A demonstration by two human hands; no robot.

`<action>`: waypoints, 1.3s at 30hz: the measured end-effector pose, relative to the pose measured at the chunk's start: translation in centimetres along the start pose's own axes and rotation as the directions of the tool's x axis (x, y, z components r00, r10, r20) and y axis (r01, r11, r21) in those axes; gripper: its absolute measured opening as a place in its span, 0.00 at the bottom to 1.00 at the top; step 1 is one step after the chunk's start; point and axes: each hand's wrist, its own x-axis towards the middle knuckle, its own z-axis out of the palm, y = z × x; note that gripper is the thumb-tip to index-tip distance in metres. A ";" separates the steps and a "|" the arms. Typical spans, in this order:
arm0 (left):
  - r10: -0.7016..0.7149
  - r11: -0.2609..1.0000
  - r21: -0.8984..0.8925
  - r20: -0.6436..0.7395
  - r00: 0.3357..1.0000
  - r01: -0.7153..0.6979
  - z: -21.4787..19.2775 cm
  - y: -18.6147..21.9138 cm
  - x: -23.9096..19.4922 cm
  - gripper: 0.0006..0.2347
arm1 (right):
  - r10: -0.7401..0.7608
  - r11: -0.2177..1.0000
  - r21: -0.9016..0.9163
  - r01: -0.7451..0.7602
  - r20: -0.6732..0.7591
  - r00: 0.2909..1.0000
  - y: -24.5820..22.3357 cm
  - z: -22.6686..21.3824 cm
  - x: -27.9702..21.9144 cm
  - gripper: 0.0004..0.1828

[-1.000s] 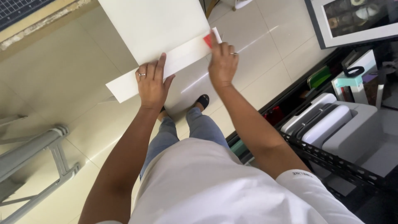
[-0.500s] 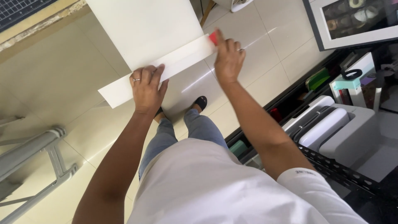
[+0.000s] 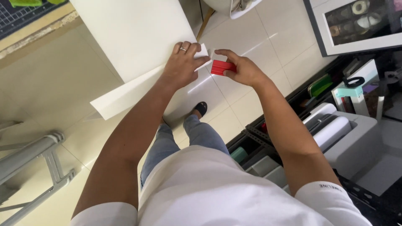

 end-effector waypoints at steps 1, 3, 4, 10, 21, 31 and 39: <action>0.002 1.000 0.005 -0.003 1.000 -0.002 -0.7 -0.4 0.9 0.21 | -0.004 1.000 -0.001 0.004 -0.004 1.000 0.0 -0.7 0.4 0.37; 0.053 0.996 0.075 0.017 0.998 -0.054 -1.9 -0.2 1.6 0.24 | -0.154 0.988 0.001 0.155 -0.084 0.984 0.1 -1.1 0.1 0.28; 0.050 0.996 0.077 0.017 0.999 -0.051 -1.8 -0.2 1.8 0.24 | -0.157 0.987 0.002 0.158 -0.081 0.984 0.5 -0.6 0.1 0.28; 0.016 0.990 -0.143 0.072 0.997 -0.006 -1.3 -0.8 2.8 0.19 | -0.461 0.875 -0.343 0.342 -0.378 0.803 1.2 2.8 0.8 0.12; -0.017 0.986 -0.161 0.161 0.987 0.043 -1.4 -1.4 3.5 0.15 | -0.604 0.756 -0.559 0.340 -0.396 0.692 0.6 4.2 3.5 0.07; -0.042 0.989 -0.137 0.152 0.988 0.063 -1.9 -0.9 3.7 0.15 | -0.614 0.732 -0.557 0.392 -0.291 0.734 1.5 3.3 3.8 0.09; -0.329 0.937 0.053 -0.203 0.922 0.346 -1.5 2.1 -4.8 0.32 | -0.705 0.658 -0.583 0.477 -0.254 0.662 2.2 3.7 4.4 0.06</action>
